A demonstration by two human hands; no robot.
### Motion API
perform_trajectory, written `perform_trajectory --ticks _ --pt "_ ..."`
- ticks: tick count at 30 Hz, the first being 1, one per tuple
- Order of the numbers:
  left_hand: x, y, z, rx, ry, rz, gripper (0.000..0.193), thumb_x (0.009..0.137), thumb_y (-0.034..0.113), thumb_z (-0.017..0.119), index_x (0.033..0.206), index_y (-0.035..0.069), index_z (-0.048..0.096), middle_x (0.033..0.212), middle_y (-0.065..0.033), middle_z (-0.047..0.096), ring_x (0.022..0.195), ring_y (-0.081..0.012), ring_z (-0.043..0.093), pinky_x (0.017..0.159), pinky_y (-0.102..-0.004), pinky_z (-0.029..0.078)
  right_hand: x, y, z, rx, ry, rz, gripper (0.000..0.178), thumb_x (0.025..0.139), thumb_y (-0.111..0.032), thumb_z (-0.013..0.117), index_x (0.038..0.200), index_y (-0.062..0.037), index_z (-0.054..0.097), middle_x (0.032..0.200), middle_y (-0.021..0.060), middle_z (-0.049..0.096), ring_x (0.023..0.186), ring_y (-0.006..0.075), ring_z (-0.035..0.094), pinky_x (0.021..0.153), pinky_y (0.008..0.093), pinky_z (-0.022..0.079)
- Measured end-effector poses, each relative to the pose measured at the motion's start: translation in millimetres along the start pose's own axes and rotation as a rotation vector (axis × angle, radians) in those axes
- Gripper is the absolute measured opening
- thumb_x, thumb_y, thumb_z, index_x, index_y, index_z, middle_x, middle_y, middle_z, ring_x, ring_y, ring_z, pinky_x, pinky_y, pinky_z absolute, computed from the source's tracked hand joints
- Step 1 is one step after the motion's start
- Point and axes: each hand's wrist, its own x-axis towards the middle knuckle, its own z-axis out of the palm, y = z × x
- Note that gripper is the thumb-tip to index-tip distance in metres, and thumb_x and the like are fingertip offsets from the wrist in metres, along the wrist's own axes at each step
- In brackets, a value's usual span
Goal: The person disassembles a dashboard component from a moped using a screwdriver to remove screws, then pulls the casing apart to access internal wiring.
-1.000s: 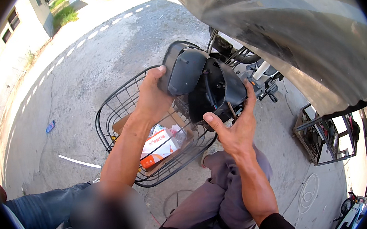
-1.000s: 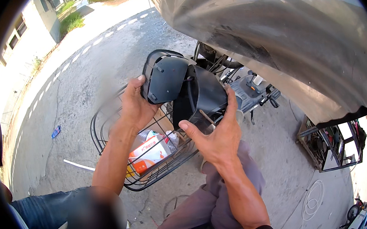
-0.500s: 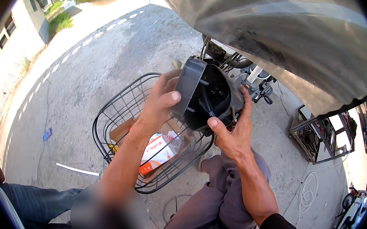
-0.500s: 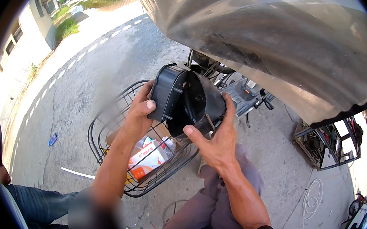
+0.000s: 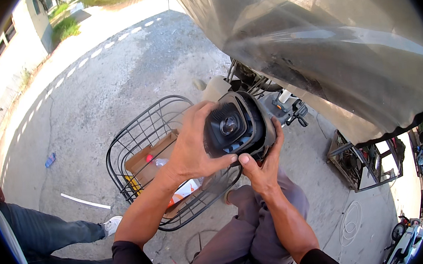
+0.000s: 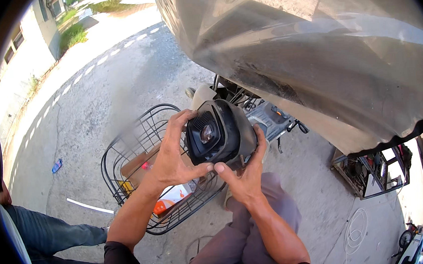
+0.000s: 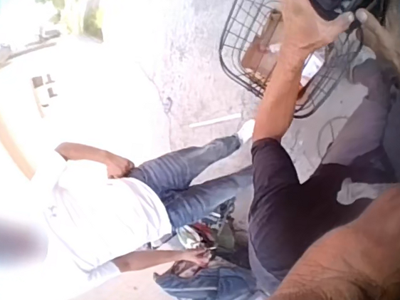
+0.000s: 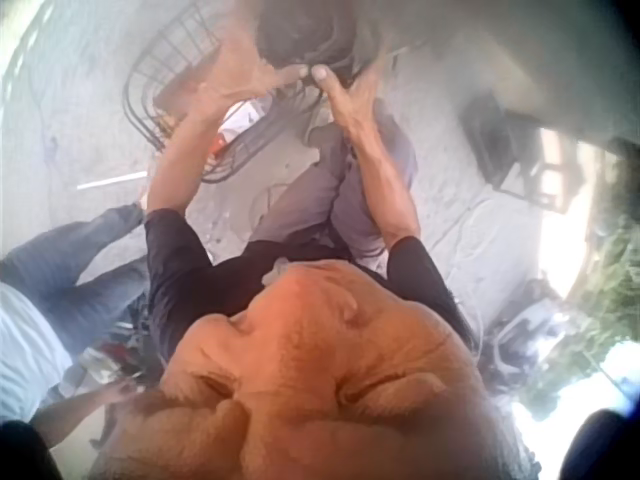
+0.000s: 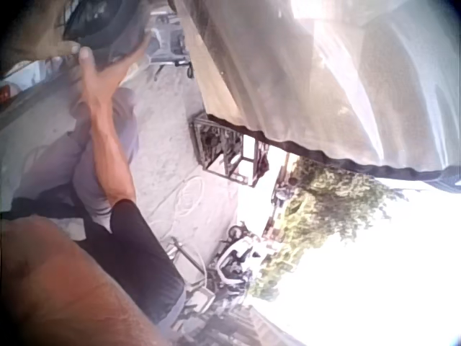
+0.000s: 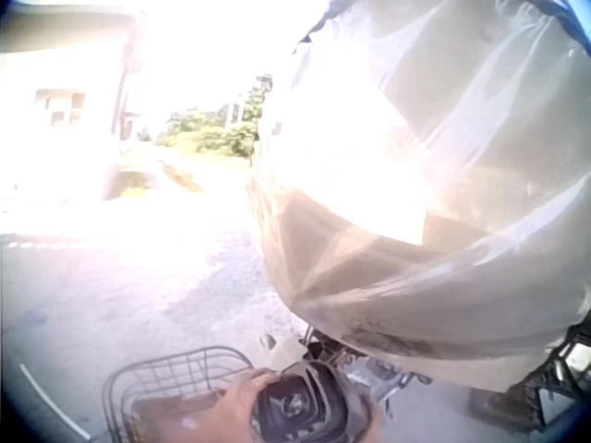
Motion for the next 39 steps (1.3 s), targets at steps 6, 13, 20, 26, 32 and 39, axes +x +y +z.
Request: perform_trajectory --ticks 6,13,20,26,32,39 --pt "-5.0 -6.6 -13.3 -0.266 -0.135 -0.208 0.101 0.071 0.030 0.081 0.156 -0.001 0.036 0.154 -0.0271 0.045 0.141 -0.0414 0.050 0.121 -0.0457 0.040 -5.7 -0.2 7.1 -0.626 0.049 -0.241 0.127 0.072 -0.040 0.098 0.160 0.0079 0.020 0.146 0.0307 0.053 0.129 0.0386 0.063 0.109 0.0453 0.051" --pt "-12.1 -45.3 -23.5 -0.897 0.213 -0.548 0.072 0.102 0.051 0.049 0.150 -0.003 0.050 0.141 -0.0170 0.064 0.129 -0.0254 0.061 0.114 -0.0392 0.044 -8.2 -13.0 55.8 -0.604 -0.184 -0.292 0.114 0.081 -0.035 0.092 0.162 0.0066 0.023 0.135 0.0290 0.058 0.109 0.0402 0.071 0.085 0.0416 0.061" --pt "-12.3 -45.8 -20.2 -1.055 0.362 -0.652 0.072 0.105 0.061 0.052 0.141 -0.001 0.060 0.133 -0.0158 0.069 0.122 -0.0267 0.067 0.108 -0.0425 0.052 39.2 -30.6 55.2 -0.478 -0.295 -0.394 0.082 0.096 -0.027 0.076 0.159 0.0029 0.034 0.133 0.0260 0.062 0.105 0.0444 0.069 0.081 0.0485 0.058" --pt "-16.4 -55.1 -19.6 -1.073 0.276 -0.667 0.080 0.094 0.053 0.072 0.147 -0.003 0.054 0.135 -0.0169 0.069 0.119 -0.0294 0.071 0.105 -0.0418 0.059 71.1 -14.4 38.5 -0.248 -0.294 -0.476 0.028 0.101 -0.018 0.068 0.120 0.0034 0.068 0.112 0.0177 0.073 0.096 0.0349 0.071 0.080 0.0426 0.055" --pt "-0.6 -44.3 -18.4 -1.098 0.329 -0.700 0.078 0.094 0.047 0.075 0.147 -0.006 0.053 0.136 -0.0210 0.068 0.119 -0.0312 0.072 0.104 -0.0449 0.061 104.1 -10.7 4.4 -0.096 -0.067 0.291 0.026 0.100 -0.018 0.063 0.089 0.0025 0.073 0.070 0.0081 0.069 0.069 0.0137 0.064 0.068 0.0324 0.051" --pt "-3.9 -53.6 -20.3 -1.181 0.383 -0.643 0.076 0.092 0.046 0.079 0.144 -0.005 0.057 0.136 -0.0192 0.069 0.119 -0.0322 0.072 0.104 -0.0466 0.061 110.1 0.4 18.9 -0.259 -0.149 0.275 0.034 0.098 -0.021 0.061 0.074 0.0016 0.068 0.061 0.0100 0.066 0.059 0.0209 0.064 0.063 0.0375 0.051"
